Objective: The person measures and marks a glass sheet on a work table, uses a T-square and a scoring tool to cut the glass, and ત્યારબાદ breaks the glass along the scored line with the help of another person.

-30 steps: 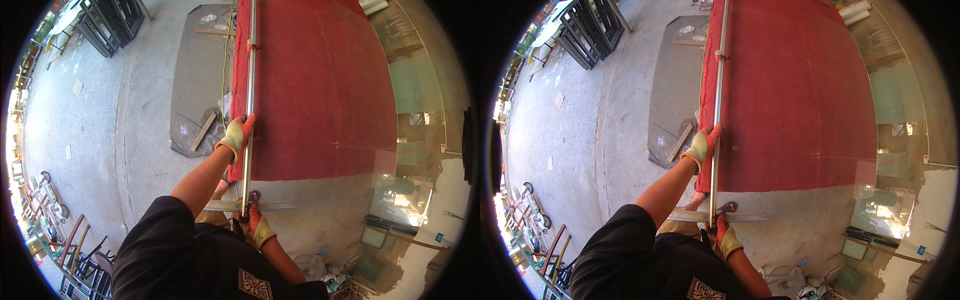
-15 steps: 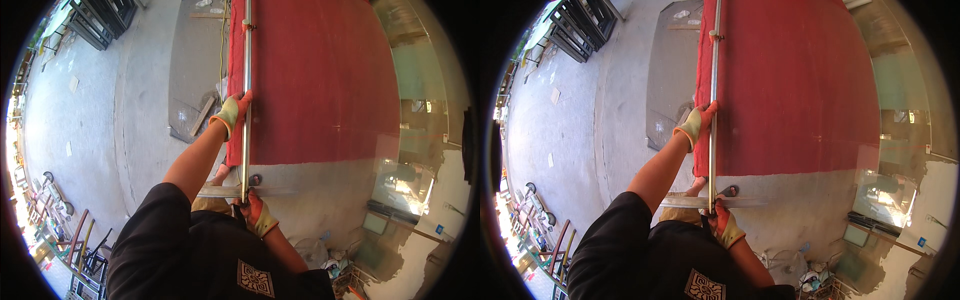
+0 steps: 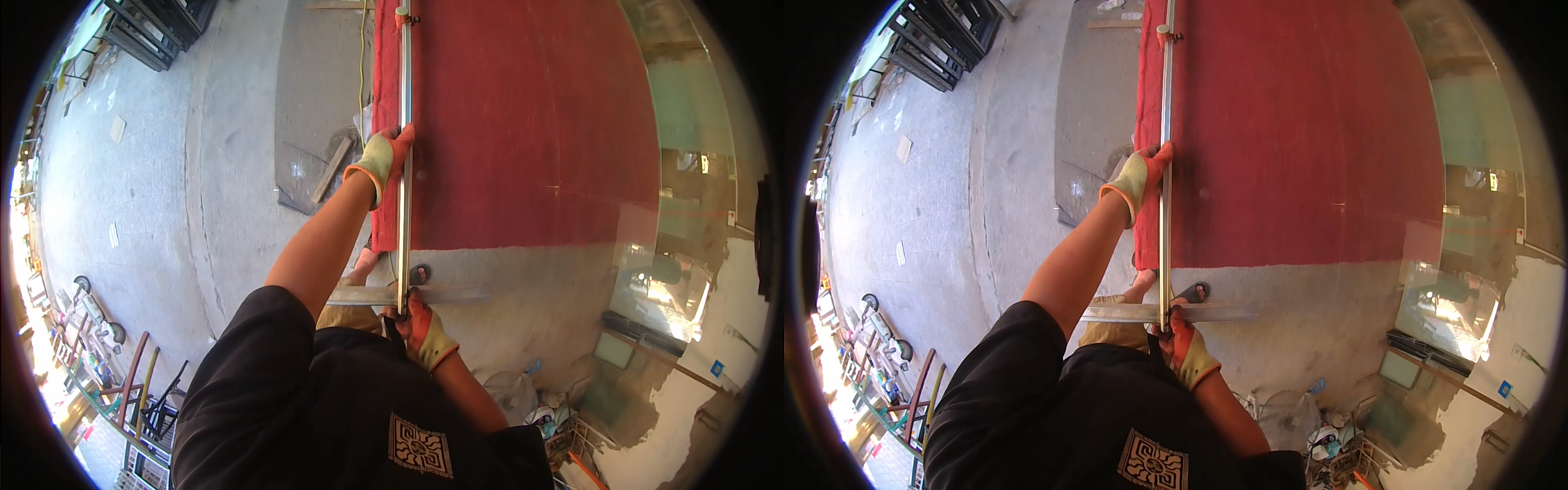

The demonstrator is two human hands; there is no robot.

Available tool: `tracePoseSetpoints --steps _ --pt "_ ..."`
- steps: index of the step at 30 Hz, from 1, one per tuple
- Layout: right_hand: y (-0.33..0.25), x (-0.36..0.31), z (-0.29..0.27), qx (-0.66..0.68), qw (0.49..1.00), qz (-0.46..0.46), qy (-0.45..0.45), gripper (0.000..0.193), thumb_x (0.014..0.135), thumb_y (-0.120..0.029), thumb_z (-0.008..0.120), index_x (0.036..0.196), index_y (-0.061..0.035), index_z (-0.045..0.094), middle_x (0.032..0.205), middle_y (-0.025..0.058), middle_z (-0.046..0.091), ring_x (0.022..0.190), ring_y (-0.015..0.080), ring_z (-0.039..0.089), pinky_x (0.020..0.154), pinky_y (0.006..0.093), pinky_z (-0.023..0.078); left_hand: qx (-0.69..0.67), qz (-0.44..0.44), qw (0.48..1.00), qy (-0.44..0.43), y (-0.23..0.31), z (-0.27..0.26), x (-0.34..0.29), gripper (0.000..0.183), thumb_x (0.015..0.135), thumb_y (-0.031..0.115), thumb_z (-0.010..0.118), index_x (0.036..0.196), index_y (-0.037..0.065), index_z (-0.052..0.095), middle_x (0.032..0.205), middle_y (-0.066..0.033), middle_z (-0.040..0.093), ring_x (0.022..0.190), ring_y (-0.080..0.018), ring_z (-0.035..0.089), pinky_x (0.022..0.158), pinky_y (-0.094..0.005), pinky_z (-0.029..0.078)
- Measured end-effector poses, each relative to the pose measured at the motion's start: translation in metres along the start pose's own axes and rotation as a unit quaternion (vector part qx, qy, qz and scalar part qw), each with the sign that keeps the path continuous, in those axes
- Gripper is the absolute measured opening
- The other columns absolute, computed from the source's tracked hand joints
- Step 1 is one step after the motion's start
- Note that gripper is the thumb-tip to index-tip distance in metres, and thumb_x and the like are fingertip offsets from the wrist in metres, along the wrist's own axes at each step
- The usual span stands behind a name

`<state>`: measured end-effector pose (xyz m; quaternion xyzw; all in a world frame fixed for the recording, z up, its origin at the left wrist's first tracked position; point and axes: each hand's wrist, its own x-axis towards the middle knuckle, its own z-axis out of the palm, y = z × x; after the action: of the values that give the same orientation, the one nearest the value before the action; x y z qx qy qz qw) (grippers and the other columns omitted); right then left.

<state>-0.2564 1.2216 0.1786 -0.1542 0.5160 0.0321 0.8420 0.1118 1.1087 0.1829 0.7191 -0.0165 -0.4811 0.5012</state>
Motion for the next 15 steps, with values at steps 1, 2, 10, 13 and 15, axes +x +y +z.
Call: tracePoseSetpoints --steps 1,2,10,13,15 --pt "0.001 0.001 -0.004 -0.001 1.0 0.015 0.002 0.047 0.111 -0.044 0.047 0.134 -0.004 0.056 0.105 0.0139 0.068 0.091 0.0222 0.07 0.082 0.032 0.06 -0.014 -0.003 1.0 -0.001 -0.001 0.001 0.001 0.058 0.103 0.049 0.06 0.142 0.006 0.058 0.118 -0.0156 0.073 0.114 -0.0307 0.069 0.099 -0.0411 0.052" --pt "0.003 0.004 -0.006 0.017 1.0 0.01 -0.008 0.047 0.111 -0.045 0.048 0.133 -0.004 0.057 0.105 0.0135 0.068 0.091 0.0223 0.07 0.082 0.0321 0.06 -0.028 -0.003 1.0 0.0 -0.001 0.0 0.003 0.058 0.103 0.049 0.06 0.141 0.006 0.059 0.119 -0.016 0.073 0.115 -0.0313 0.069 0.1 -0.0413 0.052" --pt "0.002 0.004 -0.001 0.03 0.999 0.028 0.004 0.042 0.11 -0.043 0.051 0.125 -0.0045 0.059 0.103 0.0096 0.068 0.09 0.021 0.068 0.084 0.034 0.059 -0.107 0.008 0.994 -0.022 -0.005 0.0 0.0 0.041 0.106 0.043 0.059 0.124 0.007 0.063 0.099 -0.0052 0.072 0.087 -0.0192 0.071 0.072 -0.0358 0.053" --pt "0.007 0.006 -0.005 0.022 1.0 -0.007 -0.018 0.044 0.109 -0.046 0.051 0.124 -0.005 0.059 0.102 0.0083 0.067 0.092 0.0202 0.067 0.086 0.0342 0.059 -0.102 0.016 0.994 -0.034 0.001 0.003 -0.008 0.037 0.107 0.043 0.058 0.12 0.008 0.062 0.097 -0.0025 0.071 0.085 -0.0171 0.071 0.067 -0.0345 0.052" --pt "0.007 0.006 -0.007 0.021 1.0 0.007 -0.016 0.045 0.109 -0.046 0.052 0.125 -0.0054 0.059 0.104 0.0074 0.066 0.093 0.02 0.067 0.086 0.0335 0.059 -0.083 0.02 0.996 -0.031 0.0 0.002 -0.005 0.038 0.107 0.044 0.058 0.12 0.009 0.062 0.097 -0.0025 0.072 0.086 -0.0174 0.071 0.067 -0.0346 0.052"
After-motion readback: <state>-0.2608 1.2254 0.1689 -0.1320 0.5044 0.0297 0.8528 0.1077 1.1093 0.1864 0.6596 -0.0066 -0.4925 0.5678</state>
